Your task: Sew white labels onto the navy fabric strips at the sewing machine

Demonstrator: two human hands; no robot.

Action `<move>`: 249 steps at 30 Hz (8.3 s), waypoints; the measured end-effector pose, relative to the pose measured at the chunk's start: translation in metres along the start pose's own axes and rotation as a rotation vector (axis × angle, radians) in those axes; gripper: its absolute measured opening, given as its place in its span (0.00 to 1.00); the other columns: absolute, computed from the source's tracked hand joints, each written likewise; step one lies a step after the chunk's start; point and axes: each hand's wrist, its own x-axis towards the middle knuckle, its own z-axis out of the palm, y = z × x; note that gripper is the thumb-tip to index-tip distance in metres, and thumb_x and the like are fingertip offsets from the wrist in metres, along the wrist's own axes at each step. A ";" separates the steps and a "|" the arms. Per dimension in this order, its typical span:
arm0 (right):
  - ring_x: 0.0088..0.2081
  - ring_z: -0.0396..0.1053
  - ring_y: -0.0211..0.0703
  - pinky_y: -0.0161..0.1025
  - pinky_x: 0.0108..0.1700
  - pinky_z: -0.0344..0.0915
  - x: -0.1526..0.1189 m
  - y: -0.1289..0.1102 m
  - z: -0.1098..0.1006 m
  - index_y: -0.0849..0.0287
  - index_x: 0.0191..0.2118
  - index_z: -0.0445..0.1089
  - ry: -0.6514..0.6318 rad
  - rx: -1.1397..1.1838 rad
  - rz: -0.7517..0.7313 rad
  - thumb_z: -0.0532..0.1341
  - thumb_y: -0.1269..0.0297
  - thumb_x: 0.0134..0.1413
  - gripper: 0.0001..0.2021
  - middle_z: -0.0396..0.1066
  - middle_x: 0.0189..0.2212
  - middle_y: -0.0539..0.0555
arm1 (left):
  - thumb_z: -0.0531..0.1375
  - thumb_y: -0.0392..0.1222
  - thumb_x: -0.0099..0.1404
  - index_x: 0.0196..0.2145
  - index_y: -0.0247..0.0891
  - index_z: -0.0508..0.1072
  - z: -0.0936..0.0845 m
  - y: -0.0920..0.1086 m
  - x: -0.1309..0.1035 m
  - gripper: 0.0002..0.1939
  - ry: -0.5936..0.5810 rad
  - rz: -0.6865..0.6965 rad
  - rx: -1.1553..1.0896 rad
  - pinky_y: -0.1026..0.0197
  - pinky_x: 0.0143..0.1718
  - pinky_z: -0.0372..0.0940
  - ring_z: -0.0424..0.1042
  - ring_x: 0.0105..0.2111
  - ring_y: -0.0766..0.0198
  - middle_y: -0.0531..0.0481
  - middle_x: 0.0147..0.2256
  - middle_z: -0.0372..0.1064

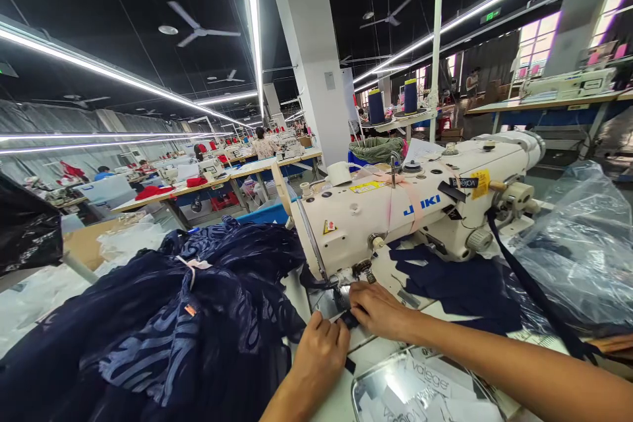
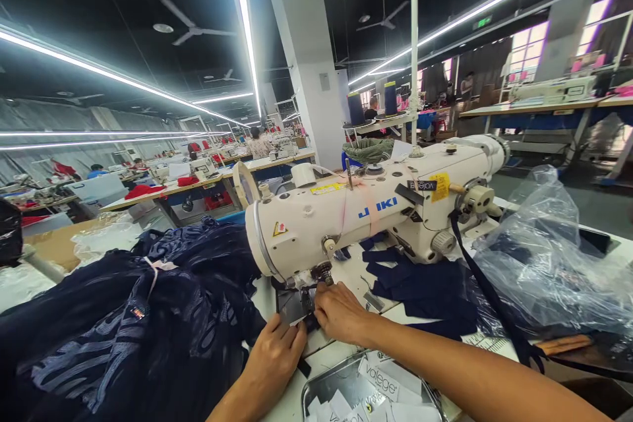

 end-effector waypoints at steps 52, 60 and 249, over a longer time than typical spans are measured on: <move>0.46 0.67 0.48 0.42 0.42 0.66 0.004 0.036 -0.007 0.64 0.49 0.65 -0.079 -0.282 -0.503 0.50 0.80 0.52 0.19 0.64 0.50 0.63 | 0.51 0.23 0.54 0.26 0.36 0.66 0.024 0.016 0.005 0.11 -0.125 -0.243 -0.267 0.59 0.40 0.65 0.71 0.30 0.63 0.48 0.30 0.72; 0.47 0.66 0.46 0.41 0.46 0.64 0.006 0.039 -0.004 0.65 0.47 0.67 -0.031 -0.246 -0.527 0.49 0.80 0.52 0.18 0.65 0.48 0.64 | 0.49 0.20 0.50 0.26 0.35 0.67 0.027 0.020 0.009 0.14 -0.089 -0.285 -0.196 0.60 0.38 0.66 0.71 0.28 0.64 0.48 0.28 0.72; 0.37 0.66 0.44 0.40 0.40 0.63 -0.002 0.030 -0.005 0.61 0.40 0.66 0.091 -0.241 -0.514 0.53 0.76 0.51 0.11 0.67 0.38 0.56 | 0.49 0.30 0.60 0.47 0.37 0.66 0.014 -0.024 -0.018 0.18 -0.296 -0.101 -0.339 0.42 0.52 0.52 0.65 0.48 0.55 0.45 0.46 0.68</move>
